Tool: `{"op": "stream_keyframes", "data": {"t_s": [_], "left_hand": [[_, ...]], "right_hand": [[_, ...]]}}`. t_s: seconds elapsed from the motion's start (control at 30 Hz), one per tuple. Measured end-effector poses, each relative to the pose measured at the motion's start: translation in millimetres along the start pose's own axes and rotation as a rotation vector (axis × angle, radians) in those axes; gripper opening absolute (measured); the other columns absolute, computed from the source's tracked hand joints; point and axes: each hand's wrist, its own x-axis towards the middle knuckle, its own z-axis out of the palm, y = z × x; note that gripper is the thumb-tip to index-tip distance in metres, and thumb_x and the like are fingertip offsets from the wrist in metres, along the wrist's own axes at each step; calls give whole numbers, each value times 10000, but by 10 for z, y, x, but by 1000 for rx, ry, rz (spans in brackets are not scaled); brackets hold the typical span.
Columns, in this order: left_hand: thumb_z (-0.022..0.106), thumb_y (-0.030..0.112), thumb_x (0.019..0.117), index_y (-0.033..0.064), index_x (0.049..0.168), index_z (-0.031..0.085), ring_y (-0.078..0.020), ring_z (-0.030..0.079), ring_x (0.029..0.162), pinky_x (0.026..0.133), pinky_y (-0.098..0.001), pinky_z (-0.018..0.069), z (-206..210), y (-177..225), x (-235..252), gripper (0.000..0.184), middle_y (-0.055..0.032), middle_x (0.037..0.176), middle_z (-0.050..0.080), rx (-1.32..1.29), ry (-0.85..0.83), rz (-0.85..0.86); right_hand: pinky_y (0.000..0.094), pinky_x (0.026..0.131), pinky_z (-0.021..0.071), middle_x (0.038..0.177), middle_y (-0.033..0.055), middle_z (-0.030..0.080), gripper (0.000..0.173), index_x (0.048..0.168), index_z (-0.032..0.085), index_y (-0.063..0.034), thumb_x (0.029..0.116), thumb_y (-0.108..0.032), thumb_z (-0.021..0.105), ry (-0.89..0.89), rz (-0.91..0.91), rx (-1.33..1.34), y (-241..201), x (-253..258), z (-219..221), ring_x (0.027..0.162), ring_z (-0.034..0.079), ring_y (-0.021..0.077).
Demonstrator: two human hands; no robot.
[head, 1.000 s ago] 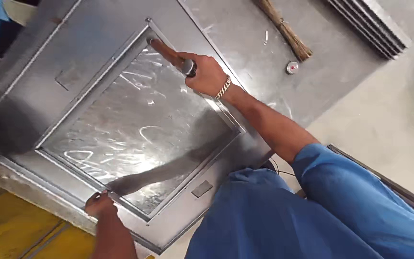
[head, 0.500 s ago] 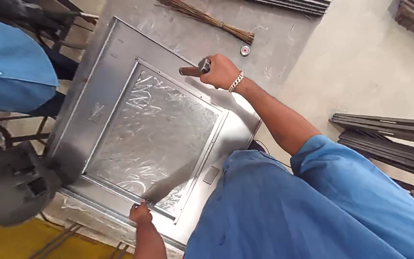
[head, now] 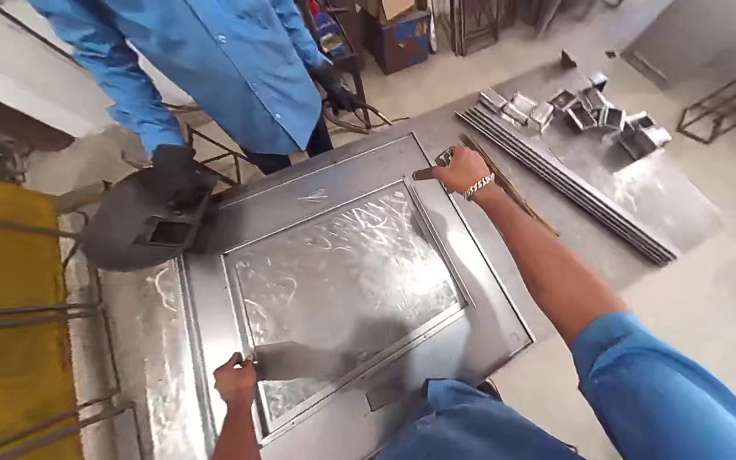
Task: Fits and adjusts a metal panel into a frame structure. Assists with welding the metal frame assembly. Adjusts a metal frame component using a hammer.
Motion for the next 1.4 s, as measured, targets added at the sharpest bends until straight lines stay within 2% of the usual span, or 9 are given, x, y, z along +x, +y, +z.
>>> {"op": "stream_keyframes", "data": {"t_s": [0.07,0.2,0.47,0.63,0.73,0.83,1.0,1.17,1.4], "left_hand": [[622,152,996,0,1260,685,-529,551,1268,1040,-710,429,33,-45,-34,311,-351,1346,576,27,23,-5],[596,141,997,81,1371,649,-472,540,1319,1066,-657,445,79,-43,-12,383,-280,1438,547,44,64,-91],[621,133,985,74,1361,658,-443,562,1302,1080,-613,452,99,-112,-3,383,-261,1422,567,-28,91,-67],[627,116,973,68,1358,657,-435,555,1309,1088,-617,448,44,-49,-9,389,-266,1434,552,-59,63,-101],[590,181,1003,103,1351,670,-454,545,1312,1060,-651,451,-55,17,12,365,-252,1429,561,8,7,-152],[522,295,1057,148,1332,690,-448,571,1288,1040,-662,461,-124,50,68,355,-226,1419,583,92,-44,-155],[567,255,1029,114,1222,740,-430,610,1251,1043,-661,459,-334,164,84,295,-203,1306,673,63,-118,-205],[696,252,971,1,1172,721,-511,590,1234,1032,-729,418,-433,212,281,322,-311,1246,661,53,-230,-208],[721,279,964,13,1135,724,-518,603,1196,993,-744,426,-438,171,393,316,-308,1209,672,162,-279,-180]], "right_hand": [[511,666,590,823,108,719,395,1051,699,-59,882,-416,693,-45,42,82,-183,503,69,676,705,248],[510,635,542,777,95,697,377,902,696,-62,872,-436,656,-63,48,-97,-477,1049,242,659,672,237],[446,592,548,721,60,679,357,863,679,-72,855,-429,687,-71,71,-80,-527,1342,419,585,649,185],[517,661,560,816,127,688,380,966,693,-11,887,-382,697,-110,14,-51,-539,1382,448,659,656,251],[596,676,528,804,181,685,422,927,687,25,903,-396,677,-106,-26,-131,-600,1449,498,678,652,320],[604,675,521,803,198,677,434,921,672,39,892,-394,684,-91,10,-159,-591,1530,514,678,647,329],[549,622,510,766,168,659,393,900,665,13,902,-379,685,-88,10,-190,-732,1467,531,618,614,283],[505,619,529,746,114,668,367,898,689,-19,884,-385,689,-84,28,-201,-709,1508,469,604,622,238],[470,567,522,695,77,651,330,830,665,-60,838,-388,701,-82,41,-182,-672,1630,518,556,612,206]]}}
